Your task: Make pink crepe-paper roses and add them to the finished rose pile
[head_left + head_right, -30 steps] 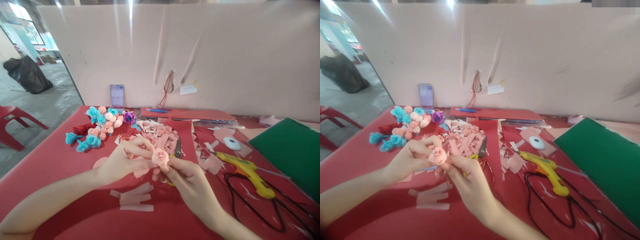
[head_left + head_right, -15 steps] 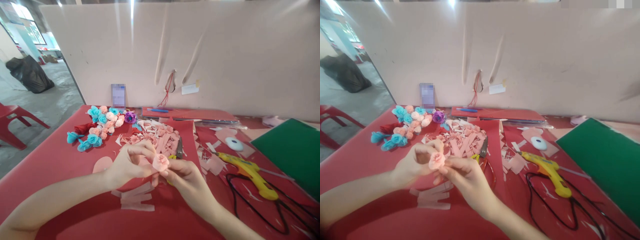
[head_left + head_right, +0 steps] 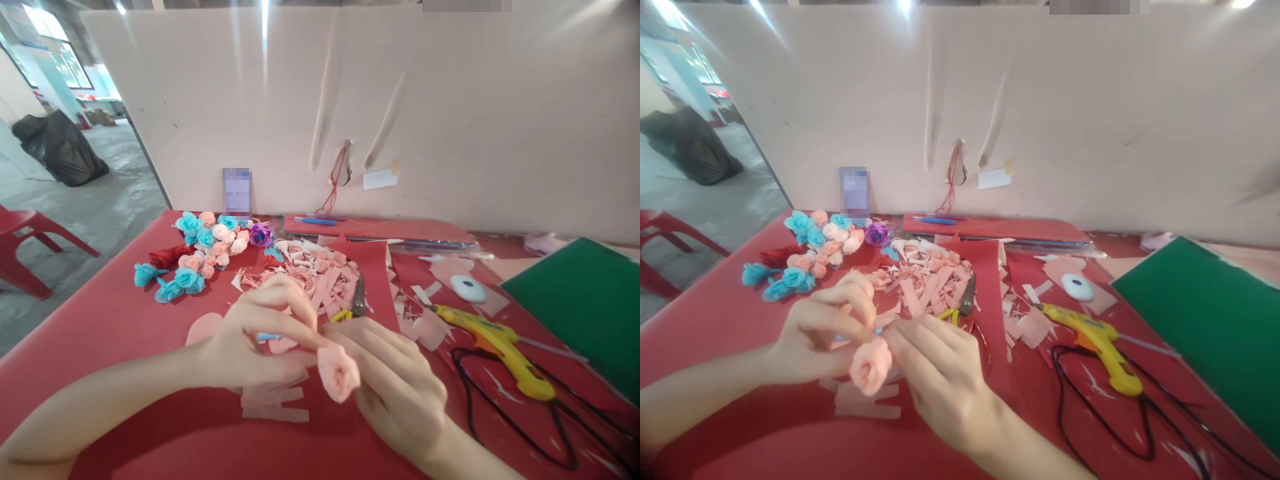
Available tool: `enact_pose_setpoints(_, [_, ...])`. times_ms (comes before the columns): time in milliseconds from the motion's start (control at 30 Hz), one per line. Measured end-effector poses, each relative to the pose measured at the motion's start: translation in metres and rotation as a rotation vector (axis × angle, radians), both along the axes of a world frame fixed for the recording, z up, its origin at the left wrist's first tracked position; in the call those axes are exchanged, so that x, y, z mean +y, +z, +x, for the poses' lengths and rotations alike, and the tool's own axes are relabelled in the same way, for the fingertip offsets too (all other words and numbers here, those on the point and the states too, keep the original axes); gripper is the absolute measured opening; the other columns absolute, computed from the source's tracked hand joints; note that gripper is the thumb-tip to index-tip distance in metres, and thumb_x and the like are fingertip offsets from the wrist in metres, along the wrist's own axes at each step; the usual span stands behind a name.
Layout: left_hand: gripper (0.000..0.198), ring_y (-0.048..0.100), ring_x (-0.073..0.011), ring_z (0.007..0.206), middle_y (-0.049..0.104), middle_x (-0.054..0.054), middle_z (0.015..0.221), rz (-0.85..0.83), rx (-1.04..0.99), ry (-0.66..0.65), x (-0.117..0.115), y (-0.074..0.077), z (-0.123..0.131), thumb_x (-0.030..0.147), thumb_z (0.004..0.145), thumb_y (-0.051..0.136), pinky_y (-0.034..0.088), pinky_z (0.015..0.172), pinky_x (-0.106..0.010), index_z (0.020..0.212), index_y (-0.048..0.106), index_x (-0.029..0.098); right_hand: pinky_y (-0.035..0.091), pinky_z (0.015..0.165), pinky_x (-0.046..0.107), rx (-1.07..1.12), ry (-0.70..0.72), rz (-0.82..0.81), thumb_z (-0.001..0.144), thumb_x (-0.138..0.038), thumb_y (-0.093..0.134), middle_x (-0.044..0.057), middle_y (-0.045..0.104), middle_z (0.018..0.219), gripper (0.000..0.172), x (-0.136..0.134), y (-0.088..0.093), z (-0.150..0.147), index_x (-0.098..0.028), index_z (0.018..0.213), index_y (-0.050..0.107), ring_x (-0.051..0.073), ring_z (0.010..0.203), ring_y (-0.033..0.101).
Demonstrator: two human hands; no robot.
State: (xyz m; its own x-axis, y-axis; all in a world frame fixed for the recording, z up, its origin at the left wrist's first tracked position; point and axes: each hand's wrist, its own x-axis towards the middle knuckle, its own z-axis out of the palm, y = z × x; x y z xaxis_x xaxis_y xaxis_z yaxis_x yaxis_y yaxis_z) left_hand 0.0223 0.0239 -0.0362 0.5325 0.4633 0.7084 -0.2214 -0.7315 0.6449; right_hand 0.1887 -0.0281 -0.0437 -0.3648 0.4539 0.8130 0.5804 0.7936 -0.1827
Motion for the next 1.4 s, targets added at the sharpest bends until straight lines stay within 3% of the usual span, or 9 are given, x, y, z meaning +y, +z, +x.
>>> enact_pose_setpoints(133, [0.029, 0.052, -0.0147, 0.074, 0.058, -0.003, 0.077, -0.048, 0.204, -0.098, -0.003, 0.016, -0.007, 0.002, 0.073, 0.052, 0.043, 0.075, -0.032, 0.092, 0.063, 0.021, 0.052, 0.055, 0.024, -0.195, 0.032, 0.069, 0.09, -0.012, 0.036, 0.009, 0.068, 0.079, 0.02, 0.004, 0.008, 0.015, -0.012, 0.085, 0.054, 0.014, 0.065, 0.064])
enact_pose_setpoints(400, [0.01, 0.054, -0.014, 0.079, 0.06, -0.002, 0.078, -0.429, 0.345, -0.147, -0.01, 0.03, -0.008, 0.014, 0.078, 0.054, 0.043, 0.078, -0.026, 0.075, 0.063, 0.016, 0.053, 0.063, 0.024, -0.371, 0.054, 0.13, 0.091, -0.011, 0.032, 0.008, 0.068, 0.084, 0.022, 0.008, 0.013, 0.025, -0.012, 0.091, 0.054, 0.015, 0.077, 0.064])
enact_pose_setpoints(600, [0.008, 0.056, -0.0164, 0.082, 0.06, -0.001, 0.081, -0.555, 0.508, -0.09, -0.01, 0.033, -0.012, 0.025, 0.076, 0.059, 0.044, 0.076, -0.028, 0.073, 0.062, 0.018, 0.053, 0.066, 0.024, -0.399, 0.055, 0.146, 0.092, -0.009, 0.028, 0.008, 0.069, 0.085, 0.027, 0.007, 0.018, 0.024, -0.011, 0.089, 0.055, 0.015, 0.08, 0.064])
enact_pose_setpoints(933, [0.01, 0.057, -0.0162, 0.083, 0.064, 0.001, 0.078, -0.537, 0.646, 0.013, -0.015, 0.042, -0.011, 0.026, 0.077, 0.059, 0.044, 0.074, -0.025, 0.07, 0.058, 0.019, 0.054, 0.061, 0.024, -0.495, -0.009, 0.163, 0.088, -0.003, 0.029, 0.007, 0.069, 0.077, 0.033, 0.004, 0.027, 0.019, -0.011, 0.079, 0.06, 0.015, 0.072, 0.063])
enact_pose_setpoints(1067, [0.012, 0.056, -0.0116, 0.079, 0.066, 0.003, 0.077, -0.514, 0.611, -0.034, -0.018, 0.045, -0.011, 0.024, 0.08, 0.057, 0.042, 0.077, -0.023, 0.07, 0.054, 0.018, 0.054, 0.065, 0.025, -0.511, 0.003, 0.195, 0.086, -0.003, 0.029, 0.009, 0.069, 0.082, 0.033, 0.003, 0.025, 0.022, -0.01, 0.083, 0.061, 0.017, 0.08, 0.063])
enact_pose_setpoints(1200, [0.013, 0.055, -0.0101, 0.077, 0.067, 0.004, 0.073, -0.468, 0.548, -0.052, -0.02, 0.043, -0.012, 0.022, 0.082, 0.055, 0.041, 0.076, -0.021, 0.07, 0.052, 0.019, 0.053, 0.063, 0.025, -0.512, 0.006, 0.191, 0.087, -0.004, 0.028, 0.009, 0.069, 0.082, 0.033, 0.003, 0.025, 0.023, -0.01, 0.086, 0.06, 0.016, 0.076, 0.063])
enact_pose_setpoints(1400, [0.008, 0.054, -0.014, 0.081, 0.066, 0.003, 0.077, -0.398, 0.643, 0.096, -0.023, 0.043, -0.012, 0.026, 0.081, 0.055, 0.04, 0.073, -0.024, 0.075, 0.057, 0.02, 0.051, 0.056, 0.025, -0.51, -0.017, 0.11, 0.087, -0.003, 0.028, 0.007, 0.068, 0.077, 0.035, 0.002, 0.029, 0.02, -0.012, 0.077, 0.06, 0.015, 0.066, 0.061])
